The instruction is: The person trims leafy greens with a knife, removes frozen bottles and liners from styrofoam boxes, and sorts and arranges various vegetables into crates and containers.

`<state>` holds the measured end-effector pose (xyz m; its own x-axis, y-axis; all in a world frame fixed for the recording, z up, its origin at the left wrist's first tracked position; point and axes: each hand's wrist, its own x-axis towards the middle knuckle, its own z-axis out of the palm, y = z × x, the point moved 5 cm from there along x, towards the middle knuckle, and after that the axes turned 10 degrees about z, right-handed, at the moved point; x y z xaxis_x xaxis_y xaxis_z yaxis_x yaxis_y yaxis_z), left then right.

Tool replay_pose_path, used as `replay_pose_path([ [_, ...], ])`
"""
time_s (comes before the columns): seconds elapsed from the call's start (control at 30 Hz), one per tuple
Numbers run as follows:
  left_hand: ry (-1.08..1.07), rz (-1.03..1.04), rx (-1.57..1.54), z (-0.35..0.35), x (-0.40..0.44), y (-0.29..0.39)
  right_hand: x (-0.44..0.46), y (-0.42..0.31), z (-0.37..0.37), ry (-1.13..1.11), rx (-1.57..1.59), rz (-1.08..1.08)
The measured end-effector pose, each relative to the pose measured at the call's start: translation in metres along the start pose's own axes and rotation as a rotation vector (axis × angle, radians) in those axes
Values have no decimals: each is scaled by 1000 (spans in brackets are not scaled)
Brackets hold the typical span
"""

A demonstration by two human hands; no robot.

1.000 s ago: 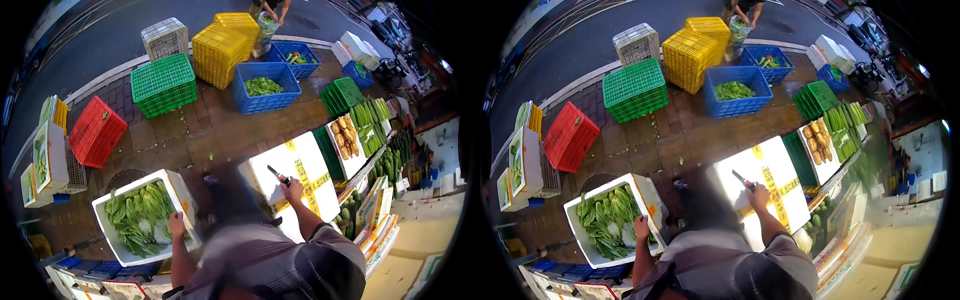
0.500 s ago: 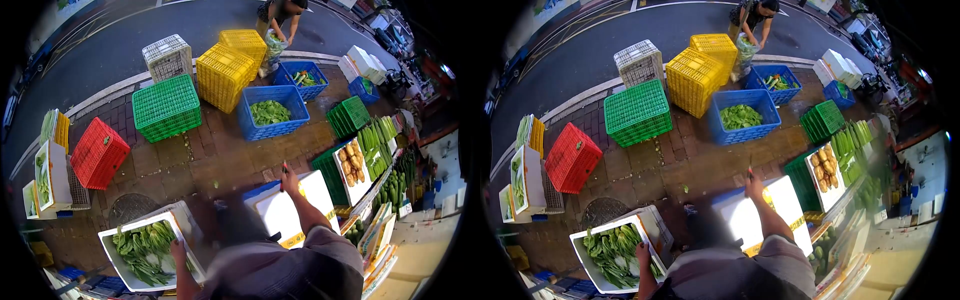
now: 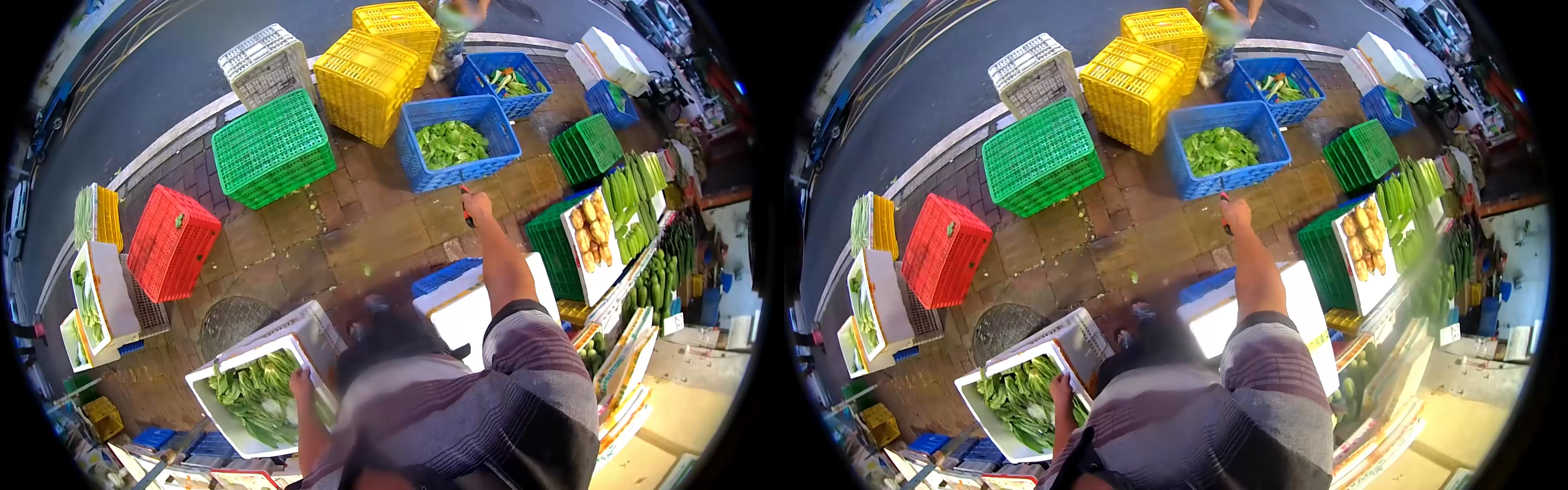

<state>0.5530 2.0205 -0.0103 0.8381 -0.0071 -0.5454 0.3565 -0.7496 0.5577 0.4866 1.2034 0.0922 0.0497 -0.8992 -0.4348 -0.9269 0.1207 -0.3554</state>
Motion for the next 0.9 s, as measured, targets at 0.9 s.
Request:
replay_pose_path([
  [0.9, -67, 130, -67, -17, -3, 52, 1, 9, 6, -78, 93, 64],
])
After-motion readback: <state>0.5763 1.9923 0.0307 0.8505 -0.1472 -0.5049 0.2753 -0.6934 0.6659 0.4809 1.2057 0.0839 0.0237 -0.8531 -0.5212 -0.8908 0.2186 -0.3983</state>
